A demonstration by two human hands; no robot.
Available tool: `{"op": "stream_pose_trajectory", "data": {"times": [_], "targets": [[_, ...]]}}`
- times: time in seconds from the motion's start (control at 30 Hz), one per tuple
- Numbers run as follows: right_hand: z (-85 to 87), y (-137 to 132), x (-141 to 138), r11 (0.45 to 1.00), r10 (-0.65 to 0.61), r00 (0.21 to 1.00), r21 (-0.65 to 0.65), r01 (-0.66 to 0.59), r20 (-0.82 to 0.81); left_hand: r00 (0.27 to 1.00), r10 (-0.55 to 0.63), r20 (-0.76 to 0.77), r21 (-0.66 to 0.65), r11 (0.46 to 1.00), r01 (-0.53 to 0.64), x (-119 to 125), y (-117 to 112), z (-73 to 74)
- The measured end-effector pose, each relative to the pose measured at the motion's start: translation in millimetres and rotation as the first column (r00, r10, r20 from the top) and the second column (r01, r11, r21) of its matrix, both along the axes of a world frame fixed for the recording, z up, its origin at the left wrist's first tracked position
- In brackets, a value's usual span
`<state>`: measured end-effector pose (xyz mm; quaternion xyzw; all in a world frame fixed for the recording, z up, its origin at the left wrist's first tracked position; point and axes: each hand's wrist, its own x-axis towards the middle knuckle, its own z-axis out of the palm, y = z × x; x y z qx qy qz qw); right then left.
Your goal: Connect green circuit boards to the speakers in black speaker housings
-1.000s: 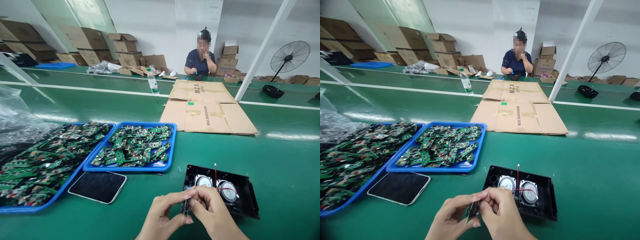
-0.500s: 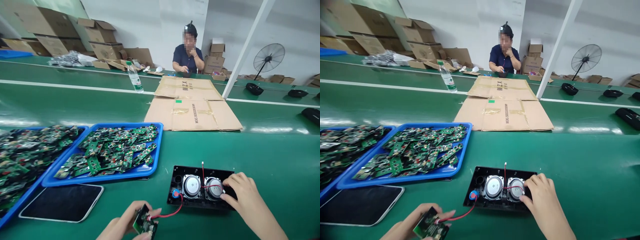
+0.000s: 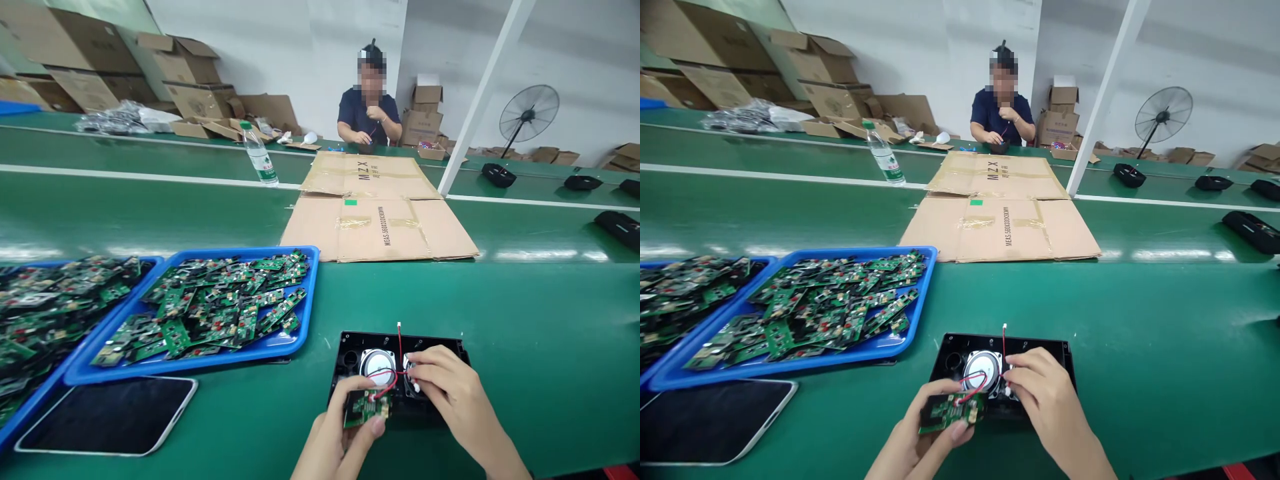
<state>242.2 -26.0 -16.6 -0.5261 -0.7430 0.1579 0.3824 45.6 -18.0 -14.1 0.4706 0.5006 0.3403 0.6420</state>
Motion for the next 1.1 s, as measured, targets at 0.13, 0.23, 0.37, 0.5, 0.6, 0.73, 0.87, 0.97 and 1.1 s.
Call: {"op": "stream_pose_trajectory", "data": {"times": [0.13,0.23,0.37,0.5,0.6,0.73,0.87,0.97,1.1], "targets": [[-3.7,1,-14,1.0,0.026,0.999,0.007,-0.026,-0.039,0.995,0.078,-0.069,0.108,0.992,-0.07,9,3,2.3],[-6.1,1,-23,1.0,-0.023,0.999,0.013,0.023,-0.045,0.99,0.103,-0.093,0.122,0.988,-0.092,12,3,3.1],[-10.0,1,-28,0.993,-0.111,0.99,0.017,0.113,-0.088,0.986,0.104,-0.128,0.146,0.986,-0.085,16,5,4.0],[-16.6,-1,-28,0.995,-0.097,0.991,0.009,0.099,-0.086,0.983,0.103,-0.151,0.176,0.981,-0.076,18,6,2.1],[-21.0,-3,-27,0.996,-0.086,0.994,-0.023,0.084,-0.066,0.982,0.081,-0.168,0.196,0.979,-0.048,16,6,-2.9],[-23.0,-3,-29,0.995,-0.07,0.997,-0.069,0.067,-0.042,0.98,0.004,-0.201,0.225,0.973,0.042,11,6,-11.2],[-23.9,-3,-30,0.993,-0.065,0.997,-0.098,0.061,-0.033,0.979,-0.053,-0.195,0.241,0.965,0.1,10,4,-17.9],[-25.6,-3,-30,0.993,-0.092,0.995,-0.08,0.09,-0.023,0.988,-0.05,-0.145,0.231,0.97,0.083,12,3,-20.7],[-26.6,-4,-31,0.99,-0.134,0.991,-0.051,0.133,-0.021,1.0,-0.007,-0.027,0.184,0.983,0.012,19,1,-20.8]]}}
